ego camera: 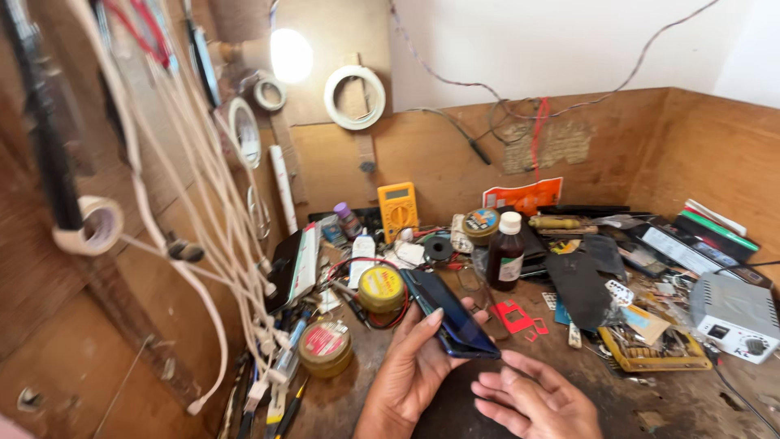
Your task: The person holds a blue smartphone and uses a black plastic card to pry open the back cover. They separate the back cover from the phone body, revealing the internal battery and components, then place the cover on the table.
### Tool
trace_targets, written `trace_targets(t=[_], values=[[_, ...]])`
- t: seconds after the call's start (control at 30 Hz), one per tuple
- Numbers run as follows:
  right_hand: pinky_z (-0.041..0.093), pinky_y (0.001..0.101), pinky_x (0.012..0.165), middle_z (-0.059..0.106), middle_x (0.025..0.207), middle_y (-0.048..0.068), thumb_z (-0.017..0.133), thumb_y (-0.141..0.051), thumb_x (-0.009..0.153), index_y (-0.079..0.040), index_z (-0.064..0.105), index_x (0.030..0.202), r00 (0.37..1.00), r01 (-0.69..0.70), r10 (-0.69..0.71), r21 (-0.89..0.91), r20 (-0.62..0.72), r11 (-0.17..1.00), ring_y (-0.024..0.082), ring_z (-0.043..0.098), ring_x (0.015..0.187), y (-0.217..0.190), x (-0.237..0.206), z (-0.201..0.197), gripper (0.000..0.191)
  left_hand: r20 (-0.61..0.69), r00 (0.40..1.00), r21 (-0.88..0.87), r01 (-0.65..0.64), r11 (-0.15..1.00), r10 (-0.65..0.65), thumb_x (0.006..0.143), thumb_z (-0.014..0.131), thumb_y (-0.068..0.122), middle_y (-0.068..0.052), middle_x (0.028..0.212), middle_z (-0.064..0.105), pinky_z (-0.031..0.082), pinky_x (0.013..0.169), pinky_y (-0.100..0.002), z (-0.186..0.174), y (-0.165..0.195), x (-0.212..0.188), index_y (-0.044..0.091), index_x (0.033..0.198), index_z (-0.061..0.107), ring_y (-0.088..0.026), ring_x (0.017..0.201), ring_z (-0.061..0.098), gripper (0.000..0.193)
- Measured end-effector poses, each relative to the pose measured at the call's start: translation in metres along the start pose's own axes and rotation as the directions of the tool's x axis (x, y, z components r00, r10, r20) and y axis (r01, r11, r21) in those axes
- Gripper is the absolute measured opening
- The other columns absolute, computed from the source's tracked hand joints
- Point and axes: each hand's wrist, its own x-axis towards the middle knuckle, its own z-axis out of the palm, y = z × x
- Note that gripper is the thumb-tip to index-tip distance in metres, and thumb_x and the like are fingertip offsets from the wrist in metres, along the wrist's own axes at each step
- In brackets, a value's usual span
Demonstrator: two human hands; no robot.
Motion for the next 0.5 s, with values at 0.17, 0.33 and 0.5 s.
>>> trace_targets(t=[0.17, 0.33, 0.5], values=[[0.064, 0.0550, 0.086, 0.074, 0.106, 0.033, 0.059, -0.006, 0.095, 0.010, 0.058, 0.129, 0.999, 0.020, -0.023, 0.084, 0.032, 0.996, 0.043, 0.076, 0.099, -0.003, -0.009, 0.015, 0.038, 0.015, 1.000, 0.025, 0.011, 1.000, -0.011, 0.096, 0.062, 0.015, -0.024, 0.142, 0.057, 0.056, 0.100, -0.057, 0.003, 0.002, -0.003, 0.004, 0.147, 0.040, -0.041, 0.133, 0.058, 0.057], [0.065, 0.0519, 0.087, 0.073, 0.105, 0.031, 0.059, -0.006, 0.096, 0.013, 0.060, 0.127, 1.000, 0.021, -0.023, 0.114, 0.021, 0.993, 0.041, 0.076, 0.100, -0.004, -0.009, 0.019, 0.036, -0.003, 1.000, 0.055, 0.015, 0.998, -0.015, 0.095, 0.062, 0.015, -0.025, 0.143, 0.056, 0.056, 0.099, -0.057, 0.004, 0.002, -0.003, 0.003, 0.148, 0.037, -0.041, 0.132, 0.058, 0.060], [0.064, 0.0494, 0.088, 0.073, 0.106, 0.032, 0.057, -0.001, 0.094, 0.015, 0.060, 0.126, 1.000, 0.019, -0.020, 0.120, 0.008, 0.993, 0.041, 0.075, 0.101, 0.001, -0.005, 0.016, 0.036, -0.008, 1.000, 0.063, 0.022, 0.998, -0.021, 0.094, 0.063, 0.015, -0.024, 0.143, 0.056, 0.056, 0.100, -0.057, 0.008, 0.003, -0.004, 0.004, 0.149, 0.037, -0.041, 0.132, 0.058, 0.062]])
